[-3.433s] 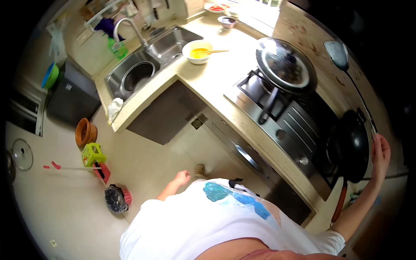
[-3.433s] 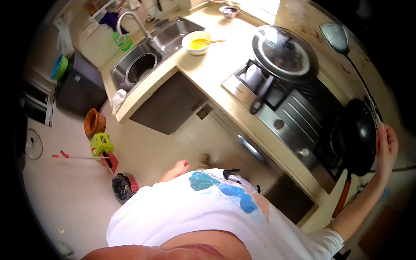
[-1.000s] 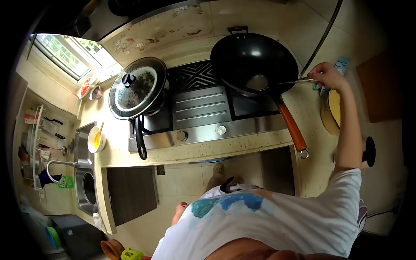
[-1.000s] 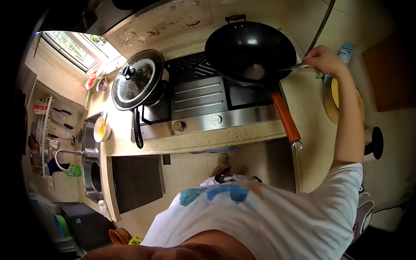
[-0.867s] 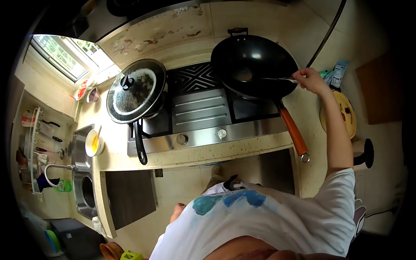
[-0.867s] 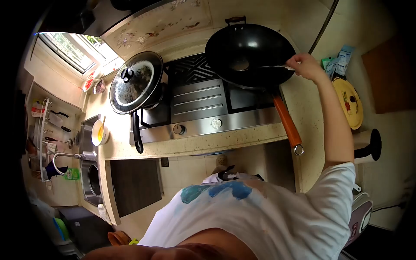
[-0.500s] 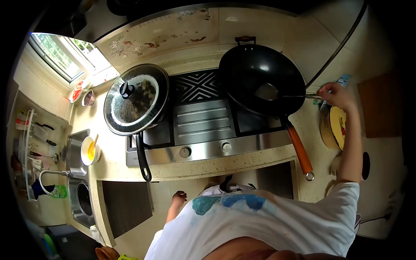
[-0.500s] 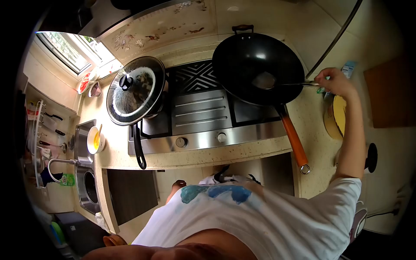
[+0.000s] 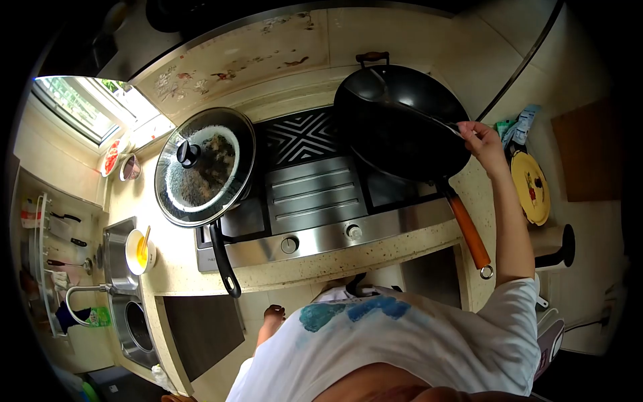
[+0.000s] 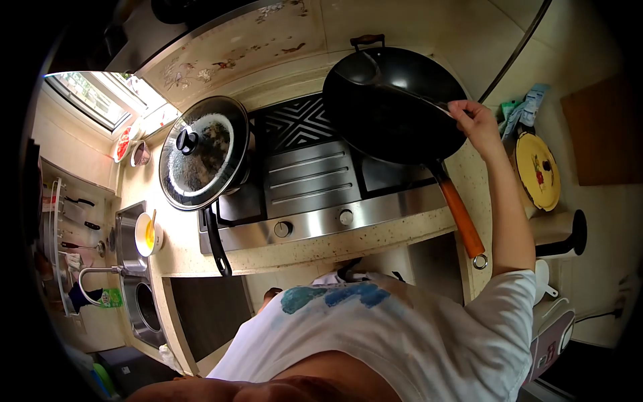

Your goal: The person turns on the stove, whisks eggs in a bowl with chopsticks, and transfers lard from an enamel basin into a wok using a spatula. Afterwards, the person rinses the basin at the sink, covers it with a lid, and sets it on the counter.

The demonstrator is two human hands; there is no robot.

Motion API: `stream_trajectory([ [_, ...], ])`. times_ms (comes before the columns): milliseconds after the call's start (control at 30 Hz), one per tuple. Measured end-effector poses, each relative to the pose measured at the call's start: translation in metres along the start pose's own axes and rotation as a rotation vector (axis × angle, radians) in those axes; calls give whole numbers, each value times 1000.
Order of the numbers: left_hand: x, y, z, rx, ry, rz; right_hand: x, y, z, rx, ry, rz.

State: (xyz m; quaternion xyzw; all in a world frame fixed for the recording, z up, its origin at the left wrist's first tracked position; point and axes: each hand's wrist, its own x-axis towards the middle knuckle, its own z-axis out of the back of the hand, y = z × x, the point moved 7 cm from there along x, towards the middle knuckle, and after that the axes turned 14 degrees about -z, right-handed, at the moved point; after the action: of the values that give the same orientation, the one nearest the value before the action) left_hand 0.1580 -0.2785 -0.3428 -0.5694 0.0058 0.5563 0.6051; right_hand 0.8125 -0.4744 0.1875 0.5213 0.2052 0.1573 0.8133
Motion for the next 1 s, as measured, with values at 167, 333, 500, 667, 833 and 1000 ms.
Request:
stream_trajectory([
  [167, 11, -25, -18, -35, 39, -56, -55, 64, 0, 59, -82, 168],
  [333, 9, -38, -23, -42, 45, -206, -120, 121, -25, 56, -22, 377],
  [500, 39, -22, -29, 296, -16, -558, -202, 167, -89, -335, -56, 1014],
  [667, 43, -11, -28, 428, -70, -678, -204, 166, -78, -539, -198, 1031],
  [833, -21, -56, -15, 209, -15, -364, -184, 126, -1, -437, -553, 979],
  [1000, -33, -40, -11, 311, 3, -306, -165, 68, 37, -748, -679, 741],
])
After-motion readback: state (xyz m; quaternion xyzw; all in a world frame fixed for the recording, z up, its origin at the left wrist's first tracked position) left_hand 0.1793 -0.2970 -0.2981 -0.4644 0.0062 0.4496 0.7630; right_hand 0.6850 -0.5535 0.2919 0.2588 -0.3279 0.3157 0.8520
